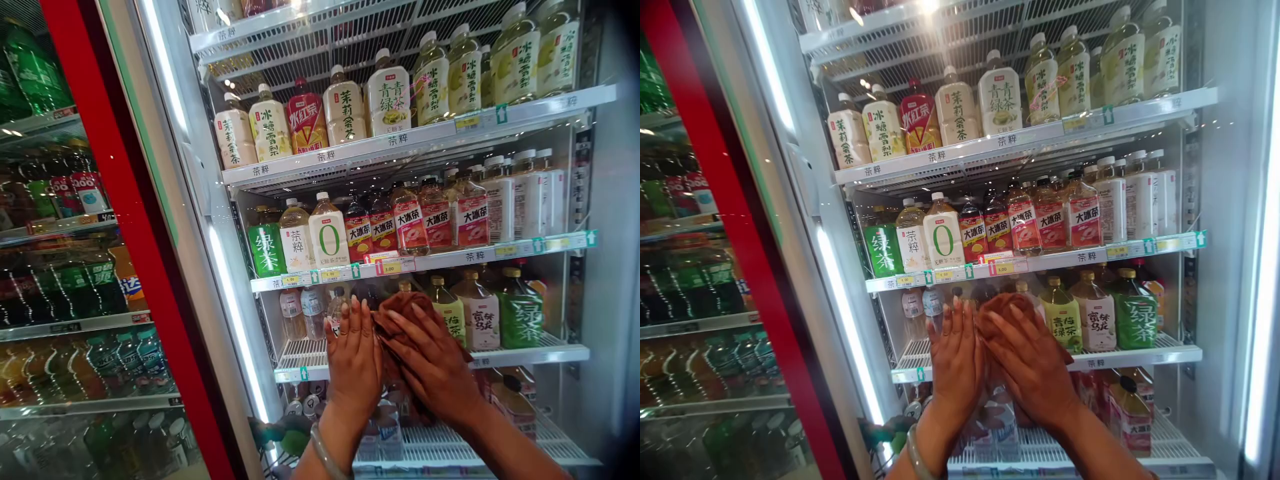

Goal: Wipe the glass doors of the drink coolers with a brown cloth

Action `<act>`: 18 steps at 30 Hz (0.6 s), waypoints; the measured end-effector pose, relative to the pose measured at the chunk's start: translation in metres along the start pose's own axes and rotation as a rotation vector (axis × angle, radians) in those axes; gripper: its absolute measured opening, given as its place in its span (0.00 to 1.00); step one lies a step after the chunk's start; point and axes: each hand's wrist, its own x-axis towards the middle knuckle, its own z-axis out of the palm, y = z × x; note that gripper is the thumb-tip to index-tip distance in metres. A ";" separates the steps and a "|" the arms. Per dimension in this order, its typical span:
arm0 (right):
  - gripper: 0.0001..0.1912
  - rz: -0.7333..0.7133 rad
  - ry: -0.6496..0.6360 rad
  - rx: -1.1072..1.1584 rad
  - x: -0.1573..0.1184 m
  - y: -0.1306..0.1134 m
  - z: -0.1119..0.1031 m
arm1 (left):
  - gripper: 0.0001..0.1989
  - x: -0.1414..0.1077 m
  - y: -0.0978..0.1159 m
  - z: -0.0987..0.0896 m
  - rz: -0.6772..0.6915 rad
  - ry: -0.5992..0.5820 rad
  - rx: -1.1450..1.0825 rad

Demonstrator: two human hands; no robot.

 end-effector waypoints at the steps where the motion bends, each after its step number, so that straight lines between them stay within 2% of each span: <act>1: 0.17 -0.010 0.000 0.002 -0.004 0.005 -0.003 | 0.34 0.000 -0.005 -0.002 0.019 0.006 0.001; 3: 0.20 0.052 0.033 -0.024 0.003 0.016 -0.008 | 0.35 0.002 -0.014 -0.004 0.044 0.017 -0.001; 5: 0.24 0.154 0.095 -0.061 0.028 0.020 -0.009 | 0.35 0.008 -0.019 -0.004 0.045 0.030 0.002; 8: 0.24 0.185 0.150 -0.065 0.073 0.004 0.006 | 0.37 0.022 -0.023 -0.004 0.020 0.068 0.010; 10: 0.24 0.106 0.118 -0.055 0.088 -0.014 0.020 | 0.38 0.029 -0.030 -0.007 -0.007 0.095 0.004; 13: 0.20 -0.092 0.044 -0.017 0.077 -0.029 0.030 | 0.38 0.030 -0.049 -0.016 -0.027 0.071 0.008; 16: 0.14 -0.273 0.000 0.022 0.065 -0.015 0.020 | 0.38 0.023 -0.073 -0.028 0.021 0.000 0.032; 18: 0.14 -0.281 0.000 0.021 0.076 0.001 0.012 | 0.38 0.023 -0.086 -0.034 0.048 -0.004 0.054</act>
